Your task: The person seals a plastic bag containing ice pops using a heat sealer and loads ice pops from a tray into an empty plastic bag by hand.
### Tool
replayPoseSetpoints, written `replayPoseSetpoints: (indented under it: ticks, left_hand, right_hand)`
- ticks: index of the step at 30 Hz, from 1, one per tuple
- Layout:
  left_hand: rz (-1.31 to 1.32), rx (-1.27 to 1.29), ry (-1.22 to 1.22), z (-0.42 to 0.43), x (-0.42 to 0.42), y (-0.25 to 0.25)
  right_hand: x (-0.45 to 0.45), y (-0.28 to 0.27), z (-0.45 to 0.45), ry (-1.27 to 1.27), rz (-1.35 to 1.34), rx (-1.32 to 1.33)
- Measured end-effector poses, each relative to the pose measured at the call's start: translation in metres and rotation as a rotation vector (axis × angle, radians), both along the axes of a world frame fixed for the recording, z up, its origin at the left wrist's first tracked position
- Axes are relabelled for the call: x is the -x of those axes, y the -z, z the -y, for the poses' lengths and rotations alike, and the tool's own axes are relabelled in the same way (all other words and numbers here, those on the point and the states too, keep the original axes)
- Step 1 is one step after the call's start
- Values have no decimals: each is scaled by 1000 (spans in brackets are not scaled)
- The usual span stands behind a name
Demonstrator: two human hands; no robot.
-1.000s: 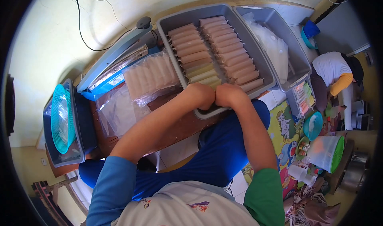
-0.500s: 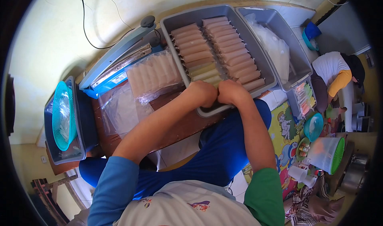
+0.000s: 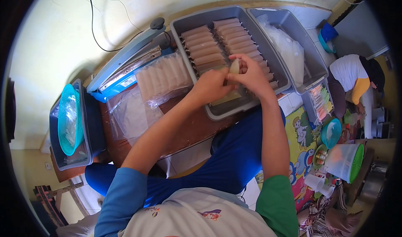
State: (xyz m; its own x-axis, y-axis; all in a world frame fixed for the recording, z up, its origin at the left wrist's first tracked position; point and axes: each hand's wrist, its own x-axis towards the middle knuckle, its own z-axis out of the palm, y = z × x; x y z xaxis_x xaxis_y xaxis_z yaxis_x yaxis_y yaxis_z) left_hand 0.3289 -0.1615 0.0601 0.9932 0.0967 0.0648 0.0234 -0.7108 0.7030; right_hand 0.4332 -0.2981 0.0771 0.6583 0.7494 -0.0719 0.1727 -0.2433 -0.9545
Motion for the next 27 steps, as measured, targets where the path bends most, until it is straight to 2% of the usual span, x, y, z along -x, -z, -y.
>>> replayPoseSetpoints:
  ticks: [1, 2, 3, 4, 5, 6, 7, 9, 10, 12, 14, 21, 23, 27]
  left_hand:
    - [1, -4, -1, -1, 0, 3]
    - [117, 159, -43, -3, 0, 8]
    - [233, 321, -84, -4, 0, 12]
    - [236, 316, -86, -5, 2, 9]
    - [217, 479, -133, -7, 4, 6]
    - [198, 640, -180, -8, 7, 3]
    - [203, 635, -183, -9, 8, 7]
    - [314, 832, -169, -12, 13, 19]
    - [317, 826, -173, -12, 18, 18]
    - [318, 1053, -137, -15, 31, 18]
    - [276, 1103, -148, -18, 49, 15]
    - [227, 1261, -205, -27, 111, 8]
    - [219, 1255, -220, -35, 128, 6]
    - [219, 1162, -280, -50, 170, 3]
  right_hand:
    - [2, -7, -2, 7, -118, -105]
    - [3, -12, -3, 14, -237, -209]
    - [3, -11, -3, 11, -235, -212]
    - [1, -7, -3, -12, -177, -263]
    - [0, -4, -4, -36, -118, -315]
    - [-2, 0, -4, -41, -115, -320]
    - [-1, 1, -4, -74, -104, -303]
    - [1, 2, -6, -114, -92, -290]
    - [5, -1, -7, -149, -74, -243]
    - [12, -2, -9, -190, -55, -201]
    - [19, 0, -13, -253, 60, -191]
    - [62, -8, -23, -403, 89, -169]
    - [77, -14, -28, -464, 168, -151]
    - [114, -18, -46, -517, 140, -95]
